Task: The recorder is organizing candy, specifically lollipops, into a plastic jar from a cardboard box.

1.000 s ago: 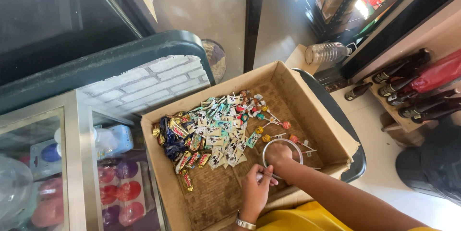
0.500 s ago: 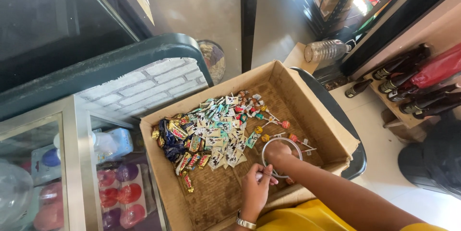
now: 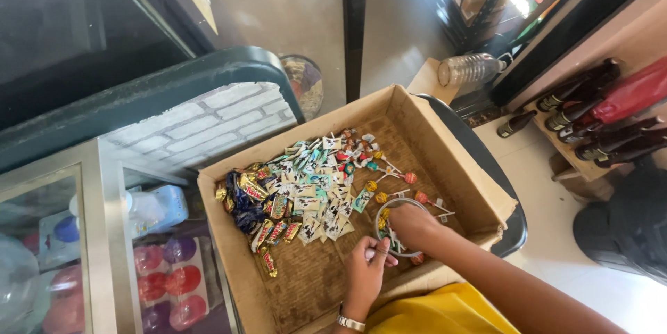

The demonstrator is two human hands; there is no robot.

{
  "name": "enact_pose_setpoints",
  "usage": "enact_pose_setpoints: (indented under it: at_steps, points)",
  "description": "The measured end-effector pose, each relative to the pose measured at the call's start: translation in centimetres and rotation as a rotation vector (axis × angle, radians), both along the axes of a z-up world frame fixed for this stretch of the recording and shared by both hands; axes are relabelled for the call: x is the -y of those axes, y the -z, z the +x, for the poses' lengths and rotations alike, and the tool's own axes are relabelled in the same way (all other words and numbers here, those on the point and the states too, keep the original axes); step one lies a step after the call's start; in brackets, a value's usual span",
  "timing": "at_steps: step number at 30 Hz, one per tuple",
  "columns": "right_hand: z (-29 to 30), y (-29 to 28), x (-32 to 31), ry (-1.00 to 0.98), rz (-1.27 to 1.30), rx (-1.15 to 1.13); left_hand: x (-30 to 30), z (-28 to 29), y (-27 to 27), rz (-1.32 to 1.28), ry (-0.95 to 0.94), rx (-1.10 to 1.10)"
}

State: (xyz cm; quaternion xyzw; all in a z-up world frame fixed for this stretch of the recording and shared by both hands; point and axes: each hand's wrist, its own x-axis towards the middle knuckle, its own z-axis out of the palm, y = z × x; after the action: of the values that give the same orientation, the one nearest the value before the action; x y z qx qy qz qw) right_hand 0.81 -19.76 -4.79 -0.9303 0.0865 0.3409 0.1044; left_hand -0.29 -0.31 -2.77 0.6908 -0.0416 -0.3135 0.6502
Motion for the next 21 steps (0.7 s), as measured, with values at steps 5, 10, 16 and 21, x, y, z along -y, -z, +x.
enact_pose_setpoints:
  at_steps: [5, 10, 16, 21]
  points:
    - [-1.1, -13.3, 3.0, 0.193, 0.226, 0.262, 0.2, 0.2, -0.5, 0.010, 0.034, -0.008]
    - [-1.4, -17.9, 5.5, 0.319, 0.380, 0.429, 0.2, 0.2, -0.2, 0.011, 0.037, -0.030]
    - [3.9, -13.9, 7.1, 0.639, 0.474, 0.380, 0.2, 0.5, 2.0, -0.031, 0.015, -0.110]
    - [8.9, -1.5, 8.8, 0.449, 0.269, 0.716, -0.1, 0.3, 3.4, 0.059, 0.008, -0.154]
